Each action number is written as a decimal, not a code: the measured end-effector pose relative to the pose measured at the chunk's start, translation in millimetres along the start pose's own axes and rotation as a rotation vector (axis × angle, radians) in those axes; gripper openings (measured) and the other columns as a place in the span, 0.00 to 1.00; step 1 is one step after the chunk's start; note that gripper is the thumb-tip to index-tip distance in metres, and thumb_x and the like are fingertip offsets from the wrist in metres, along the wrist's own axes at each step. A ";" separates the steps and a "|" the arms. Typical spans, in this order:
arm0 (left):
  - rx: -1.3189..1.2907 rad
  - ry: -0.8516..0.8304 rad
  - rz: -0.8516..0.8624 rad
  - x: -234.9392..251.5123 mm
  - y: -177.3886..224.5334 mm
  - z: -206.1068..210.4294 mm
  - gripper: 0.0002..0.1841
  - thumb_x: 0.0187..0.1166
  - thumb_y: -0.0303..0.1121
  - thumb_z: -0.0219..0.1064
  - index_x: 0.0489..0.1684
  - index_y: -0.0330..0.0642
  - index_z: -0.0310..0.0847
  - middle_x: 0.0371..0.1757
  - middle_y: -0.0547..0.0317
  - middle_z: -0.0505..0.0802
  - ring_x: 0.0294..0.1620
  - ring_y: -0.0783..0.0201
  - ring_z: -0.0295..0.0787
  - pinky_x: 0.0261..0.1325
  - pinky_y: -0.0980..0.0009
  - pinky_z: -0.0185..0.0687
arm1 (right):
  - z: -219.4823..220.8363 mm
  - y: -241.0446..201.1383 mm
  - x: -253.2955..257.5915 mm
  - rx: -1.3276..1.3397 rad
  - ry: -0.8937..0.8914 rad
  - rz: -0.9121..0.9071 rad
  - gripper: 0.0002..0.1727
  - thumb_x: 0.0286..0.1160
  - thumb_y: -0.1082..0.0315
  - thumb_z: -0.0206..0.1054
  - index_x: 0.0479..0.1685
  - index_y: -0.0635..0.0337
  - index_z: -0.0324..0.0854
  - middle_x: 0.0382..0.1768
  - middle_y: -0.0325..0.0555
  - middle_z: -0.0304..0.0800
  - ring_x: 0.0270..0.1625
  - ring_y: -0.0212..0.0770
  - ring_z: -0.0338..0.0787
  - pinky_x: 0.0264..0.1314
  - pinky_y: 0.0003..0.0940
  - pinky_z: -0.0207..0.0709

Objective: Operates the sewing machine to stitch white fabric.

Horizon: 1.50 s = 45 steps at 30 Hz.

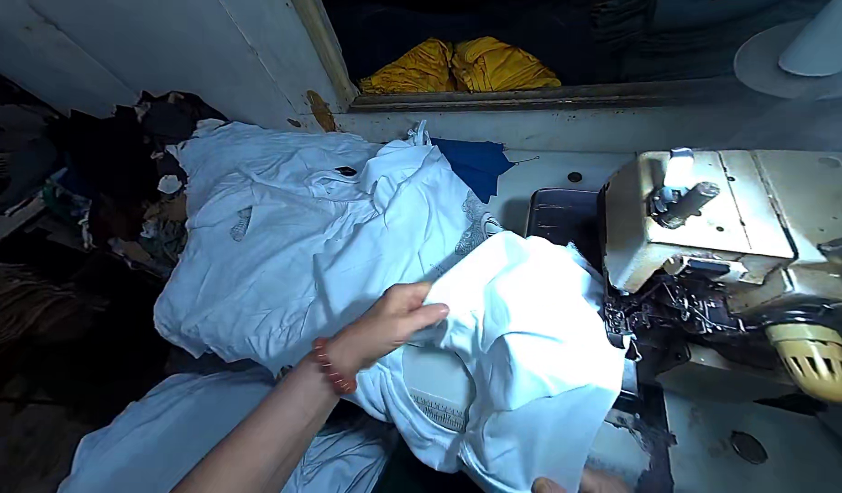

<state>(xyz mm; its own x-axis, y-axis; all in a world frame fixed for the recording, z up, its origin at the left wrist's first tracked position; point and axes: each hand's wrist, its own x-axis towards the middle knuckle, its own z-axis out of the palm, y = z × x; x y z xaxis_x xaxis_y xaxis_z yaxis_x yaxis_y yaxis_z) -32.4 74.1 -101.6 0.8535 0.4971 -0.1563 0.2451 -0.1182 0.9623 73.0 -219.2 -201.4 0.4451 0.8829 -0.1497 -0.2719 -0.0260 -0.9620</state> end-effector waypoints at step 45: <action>0.901 0.041 0.764 -26.1 21.6 138.6 0.09 0.80 0.29 0.63 0.34 0.44 0.91 0.26 0.61 0.87 0.19 0.69 0.82 0.16 0.75 0.70 | -9.5 -43.6 -0.6 0.141 0.088 -0.169 0.20 0.61 0.85 0.68 0.49 0.51 0.85 0.36 0.21 0.96 0.38 0.17 0.93 0.44 0.19 0.87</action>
<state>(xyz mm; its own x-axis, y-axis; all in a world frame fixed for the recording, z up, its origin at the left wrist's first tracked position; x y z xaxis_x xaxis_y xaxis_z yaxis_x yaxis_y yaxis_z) 14.5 -60.5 -107.7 0.9078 0.0597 0.4152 -0.0728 -0.9524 0.2961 92.7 -223.1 -161.5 0.5655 0.8246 -0.0145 -0.3012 0.1900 -0.9344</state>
